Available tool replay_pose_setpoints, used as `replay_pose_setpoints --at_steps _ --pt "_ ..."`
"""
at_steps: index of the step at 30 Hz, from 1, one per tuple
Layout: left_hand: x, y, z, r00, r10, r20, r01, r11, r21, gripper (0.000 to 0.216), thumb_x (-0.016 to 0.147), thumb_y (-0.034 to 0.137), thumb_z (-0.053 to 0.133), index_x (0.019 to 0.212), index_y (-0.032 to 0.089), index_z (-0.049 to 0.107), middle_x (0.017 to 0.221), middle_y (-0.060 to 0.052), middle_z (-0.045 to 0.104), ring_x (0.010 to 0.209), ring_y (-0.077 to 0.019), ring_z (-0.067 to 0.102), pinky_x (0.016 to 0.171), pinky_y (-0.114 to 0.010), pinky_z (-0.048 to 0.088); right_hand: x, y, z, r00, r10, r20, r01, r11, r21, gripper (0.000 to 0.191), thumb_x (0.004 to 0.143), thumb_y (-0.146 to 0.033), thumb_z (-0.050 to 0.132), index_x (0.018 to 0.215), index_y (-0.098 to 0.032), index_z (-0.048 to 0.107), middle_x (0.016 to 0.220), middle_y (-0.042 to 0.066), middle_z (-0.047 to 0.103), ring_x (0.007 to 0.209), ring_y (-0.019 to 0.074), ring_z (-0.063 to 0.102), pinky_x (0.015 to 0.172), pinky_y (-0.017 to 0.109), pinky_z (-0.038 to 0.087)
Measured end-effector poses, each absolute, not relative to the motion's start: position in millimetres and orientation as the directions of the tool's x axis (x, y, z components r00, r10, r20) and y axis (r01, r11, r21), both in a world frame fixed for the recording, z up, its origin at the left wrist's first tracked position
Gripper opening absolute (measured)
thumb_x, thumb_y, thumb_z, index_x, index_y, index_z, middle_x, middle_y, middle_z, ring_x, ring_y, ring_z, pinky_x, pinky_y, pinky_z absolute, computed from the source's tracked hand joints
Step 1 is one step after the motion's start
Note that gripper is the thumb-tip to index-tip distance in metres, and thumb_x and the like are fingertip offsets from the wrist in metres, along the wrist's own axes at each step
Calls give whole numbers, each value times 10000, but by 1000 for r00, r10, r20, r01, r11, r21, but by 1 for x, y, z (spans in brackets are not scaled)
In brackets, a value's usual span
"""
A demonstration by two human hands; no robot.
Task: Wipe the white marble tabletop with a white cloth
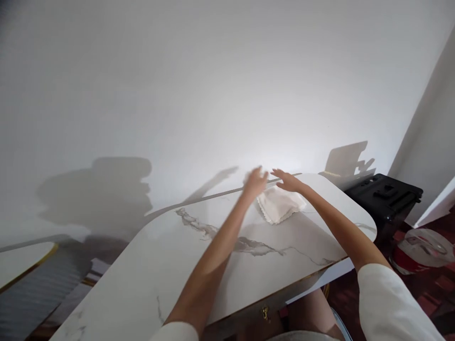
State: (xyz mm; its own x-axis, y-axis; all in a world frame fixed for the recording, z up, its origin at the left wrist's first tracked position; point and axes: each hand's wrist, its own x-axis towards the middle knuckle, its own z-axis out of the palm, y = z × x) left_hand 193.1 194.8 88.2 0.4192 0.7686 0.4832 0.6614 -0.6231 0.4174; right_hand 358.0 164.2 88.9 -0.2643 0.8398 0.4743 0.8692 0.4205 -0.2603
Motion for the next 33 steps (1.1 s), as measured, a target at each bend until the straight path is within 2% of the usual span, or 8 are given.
replay_pose_setpoints --at_steps 2,4,10,13,16,20,26,33 --pt "210 178 66 373 856 359 769 -502 396 445 970 299 382 1303 19 474 1347 -253 494 1289 -324 439 1045 -455 366 360 160 63 -243 919 311 892 337 -300 469 897 -161 464 1364 -146 507 1432 119 463 1329 237 410 1071 371 360" --pt "216 165 44 364 884 292 830 -451 329 475 955 239 359 1353 -14 407 1430 -267 400 1365 -321 344 1094 -436 307 355 158 43 -203 947 247 920 271 -283 468 911 -154 407 1367 -140 508 1442 121 448 1356 231 370 1096 369 318" --pt "128 133 17 504 810 299 815 -561 144 489 954 264 329 1390 49 379 1480 -205 365 1403 -301 284 1127 -441 256 268 116 22 -258 927 273 941 305 -145 486 909 -158 333 1358 -84 502 1423 174 459 1360 255 358 1109 409 291" --pt "43 98 7 507 821 263 836 -543 82 469 954 264 299 1379 89 395 1459 -175 413 1387 -282 324 1101 -434 308 192 69 13 -375 897 235 903 411 -127 523 881 -217 404 1384 -86 465 1439 164 442 1354 276 362 1111 438 290" --pt "-42 59 -11 492 825 278 855 -518 24 477 915 183 295 1359 46 401 1426 -200 443 1357 -262 376 1110 -412 307 110 26 7 -483 853 199 834 517 -191 581 904 -233 370 1437 -3 356 1494 190 339 1397 290 273 1146 452 220" --pt "-151 32 -36 251 913 321 965 -261 -13 501 873 156 313 1356 62 406 1428 -213 434 1340 -289 396 1066 -477 360 9 7 6 -628 747 218 701 665 -258 661 858 -236 464 1422 81 326 1484 250 323 1391 343 259 1156 464 178" --pt "-260 80 -43 270 902 337 962 -269 -51 479 839 132 325 1288 111 490 1359 -161 519 1327 -270 404 1081 -498 354 -87 61 10 -652 721 235 660 693 -291 610 903 -235 410 1413 88 324 1484 252 322 1385 330 263 1145 459 171" --pt "-258 190 -27 316 863 395 944 -328 -40 400 822 109 368 1152 129 593 1227 -153 610 1213 -241 515 1071 -446 381 -104 174 6 -613 734 293 688 678 -259 525 936 -214 358 1410 11 376 1460 207 389 1358 271 315 1125 407 184"
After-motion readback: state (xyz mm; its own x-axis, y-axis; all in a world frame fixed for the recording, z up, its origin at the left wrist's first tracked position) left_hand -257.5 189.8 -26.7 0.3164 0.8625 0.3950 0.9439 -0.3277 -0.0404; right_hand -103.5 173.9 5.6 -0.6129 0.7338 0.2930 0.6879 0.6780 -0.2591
